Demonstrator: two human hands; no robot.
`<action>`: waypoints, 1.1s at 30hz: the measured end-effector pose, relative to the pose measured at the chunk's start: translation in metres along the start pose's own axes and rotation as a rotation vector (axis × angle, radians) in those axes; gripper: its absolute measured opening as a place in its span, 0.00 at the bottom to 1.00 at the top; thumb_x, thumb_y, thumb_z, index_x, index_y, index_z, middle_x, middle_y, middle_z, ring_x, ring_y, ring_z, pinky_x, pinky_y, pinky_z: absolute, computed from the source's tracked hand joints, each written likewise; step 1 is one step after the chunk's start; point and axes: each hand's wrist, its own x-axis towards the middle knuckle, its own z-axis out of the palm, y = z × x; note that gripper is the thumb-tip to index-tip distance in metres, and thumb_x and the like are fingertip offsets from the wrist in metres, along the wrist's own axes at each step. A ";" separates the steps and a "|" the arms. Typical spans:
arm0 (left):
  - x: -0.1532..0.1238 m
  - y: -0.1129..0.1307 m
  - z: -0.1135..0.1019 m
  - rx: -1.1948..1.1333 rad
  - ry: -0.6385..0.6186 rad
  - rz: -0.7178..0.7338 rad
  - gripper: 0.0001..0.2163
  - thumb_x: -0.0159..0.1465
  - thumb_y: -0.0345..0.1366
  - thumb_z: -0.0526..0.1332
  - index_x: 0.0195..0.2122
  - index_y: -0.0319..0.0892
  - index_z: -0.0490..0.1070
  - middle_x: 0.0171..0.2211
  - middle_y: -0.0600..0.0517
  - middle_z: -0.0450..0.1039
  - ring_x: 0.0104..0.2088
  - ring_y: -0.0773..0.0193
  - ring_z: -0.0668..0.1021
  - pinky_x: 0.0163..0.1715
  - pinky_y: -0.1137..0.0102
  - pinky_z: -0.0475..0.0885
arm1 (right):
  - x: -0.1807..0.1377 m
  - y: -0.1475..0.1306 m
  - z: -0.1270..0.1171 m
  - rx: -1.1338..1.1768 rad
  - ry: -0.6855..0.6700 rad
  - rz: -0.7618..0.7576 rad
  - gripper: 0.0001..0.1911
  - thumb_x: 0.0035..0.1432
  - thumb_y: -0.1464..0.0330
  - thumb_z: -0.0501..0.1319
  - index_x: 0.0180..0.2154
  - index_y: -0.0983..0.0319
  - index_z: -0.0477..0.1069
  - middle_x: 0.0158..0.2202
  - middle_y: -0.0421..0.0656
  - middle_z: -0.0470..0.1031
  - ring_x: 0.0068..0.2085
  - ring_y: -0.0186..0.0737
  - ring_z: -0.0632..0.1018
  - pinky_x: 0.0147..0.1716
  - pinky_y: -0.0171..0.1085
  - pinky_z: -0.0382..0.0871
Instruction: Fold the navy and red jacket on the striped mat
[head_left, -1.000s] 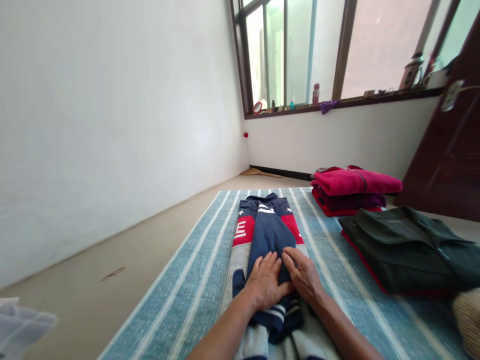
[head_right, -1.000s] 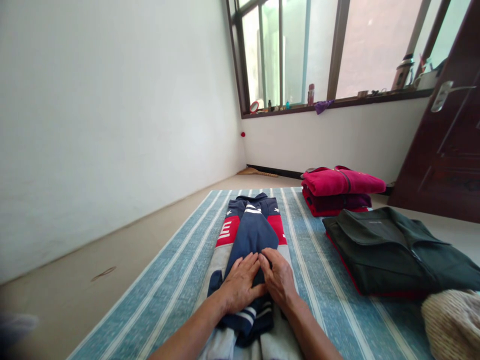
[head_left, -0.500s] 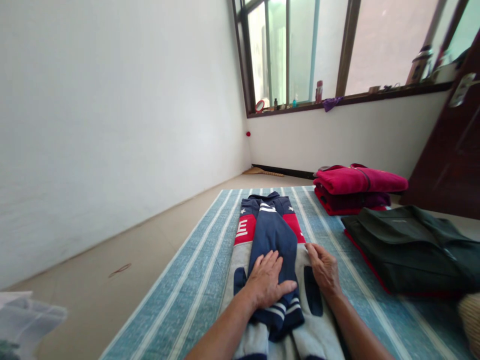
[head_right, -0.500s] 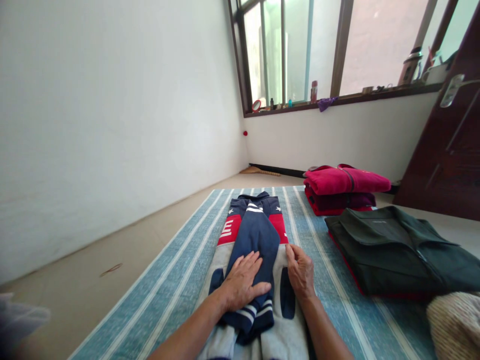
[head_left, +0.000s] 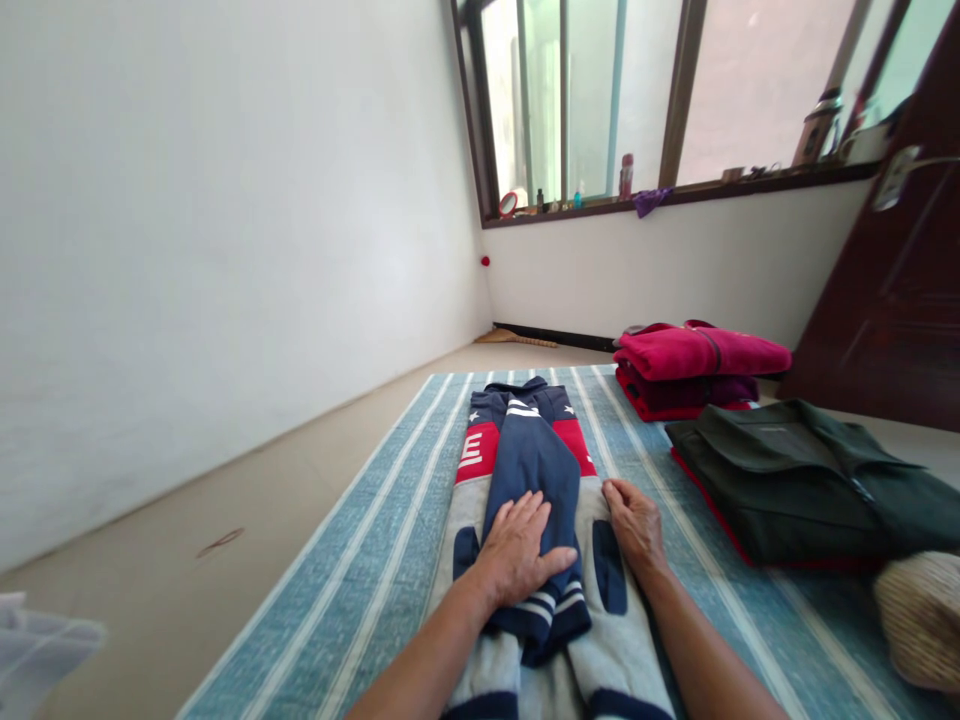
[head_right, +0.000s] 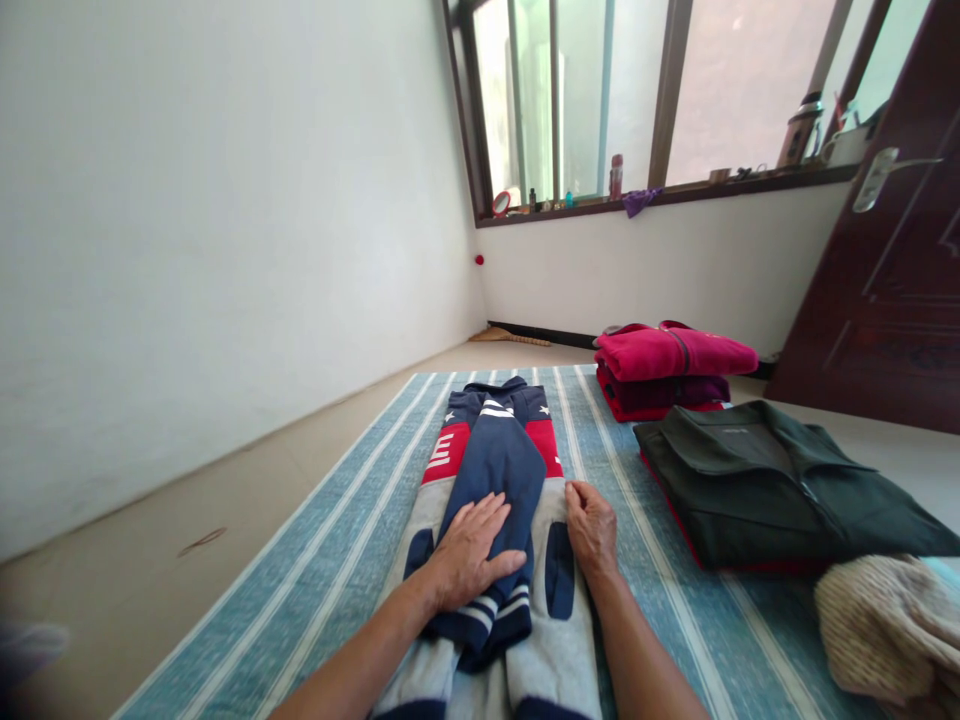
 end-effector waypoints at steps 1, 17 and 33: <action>0.000 0.000 0.000 -0.006 0.023 0.005 0.35 0.64 0.56 0.49 0.64 0.34 0.55 0.66 0.39 0.50 0.67 0.52 0.52 0.64 0.53 0.46 | 0.000 0.000 0.000 0.004 -0.001 -0.005 0.21 0.54 0.54 0.54 0.33 0.61 0.77 0.32 0.45 0.79 0.36 0.47 0.77 0.38 0.38 0.67; -0.050 0.035 -0.020 0.045 0.008 -0.032 0.38 0.55 0.50 0.64 0.63 0.36 0.58 0.66 0.40 0.51 0.66 0.48 0.54 0.64 0.53 0.48 | 0.002 0.003 0.001 0.014 -0.012 -0.014 0.19 0.54 0.56 0.54 0.34 0.61 0.77 0.33 0.45 0.79 0.37 0.47 0.77 0.38 0.39 0.67; -0.040 0.020 -0.027 -0.239 0.115 -0.084 0.27 0.54 0.34 0.57 0.56 0.39 0.66 0.54 0.47 0.72 0.53 0.57 0.74 0.56 0.67 0.65 | 0.003 0.003 -0.001 0.003 -0.020 -0.009 0.18 0.55 0.56 0.54 0.34 0.61 0.77 0.35 0.45 0.80 0.39 0.47 0.77 0.40 0.39 0.67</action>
